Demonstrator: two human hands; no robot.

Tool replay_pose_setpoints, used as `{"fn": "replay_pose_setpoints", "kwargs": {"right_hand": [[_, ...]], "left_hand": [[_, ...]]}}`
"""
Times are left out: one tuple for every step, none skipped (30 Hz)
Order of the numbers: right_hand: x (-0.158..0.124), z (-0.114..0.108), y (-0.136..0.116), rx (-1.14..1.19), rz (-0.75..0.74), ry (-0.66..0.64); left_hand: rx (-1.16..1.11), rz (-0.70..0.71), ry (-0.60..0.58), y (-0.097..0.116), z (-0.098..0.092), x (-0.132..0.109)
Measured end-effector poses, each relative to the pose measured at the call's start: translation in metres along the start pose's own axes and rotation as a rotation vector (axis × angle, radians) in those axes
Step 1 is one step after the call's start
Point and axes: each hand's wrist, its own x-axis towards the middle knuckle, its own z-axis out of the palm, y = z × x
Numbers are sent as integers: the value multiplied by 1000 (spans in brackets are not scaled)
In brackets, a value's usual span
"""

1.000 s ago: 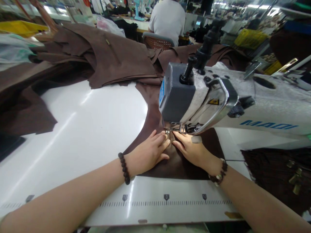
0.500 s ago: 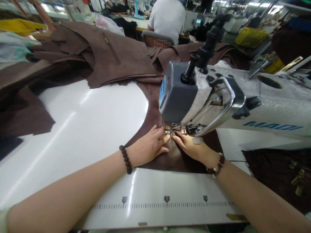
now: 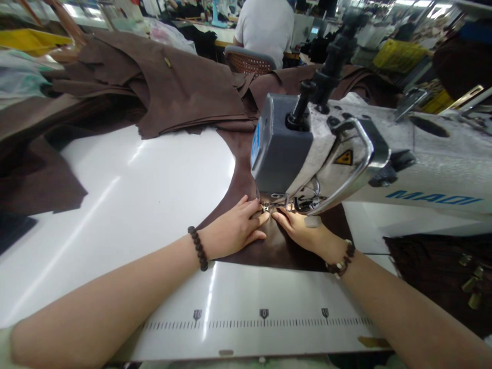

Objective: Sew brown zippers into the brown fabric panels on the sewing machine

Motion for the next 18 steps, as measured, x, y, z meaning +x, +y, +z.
{"fn": "replay_pose_setpoints", "kwargs": {"right_hand": [[-1, 2, 0, 2, -5, 7], [-2, 3, 0, 5, -4, 17], [-4, 6, 0, 9, 2, 29], [-5, 7, 0, 14, 15, 37], [-6, 9, -1, 22, 29, 38], [-7, 10, -1, 32, 43, 32], [-8, 11, -2, 44, 54, 23], [-8, 11, -2, 57, 59, 15], [-8, 10, -3, 66, 60, 11], [-8, 9, -3, 72, 63, 12], [-7, 9, -3, 74, 66, 16], [-7, 8, -3, 73, 71, 18], [-7, 7, -3, 71, 72, 18], [-6, 7, -3, 70, 73, 15], [-6, 7, -3, 69, 73, 12], [-6, 8, -3, 69, 74, 8], [-6, 8, -4, 67, 78, 7], [-6, 8, -4, 62, 85, 7]], "left_hand": [[5, 5, -3, 0, 0, 0], [9, 15, -9, -1, -1, -1], [12, 30, -15, -2, -1, -1], [13, 48, -21, -3, -2, -1], [13, 65, -27, -4, -3, -1], [12, 80, -32, -5, -3, -1], [9, 89, -36, -6, -3, -1], [7, 91, -39, -6, -4, -1], [6, 91, -40, -7, -4, -1], [4, 89, -42, -7, -5, -1], [3, 86, -43, -7, -5, -1], [1, 83, -43, -6, -5, 0], [-2, 82, -43, -6, -5, 0], [-7, 82, -41, -6, -5, 0], [-11, 83, -37, -6, -5, 0], [-13, 84, -34, -7, -5, 0], [-14, 86, -30, -7, -5, 0], [-13, 87, -27, -8, -5, 0]]}}
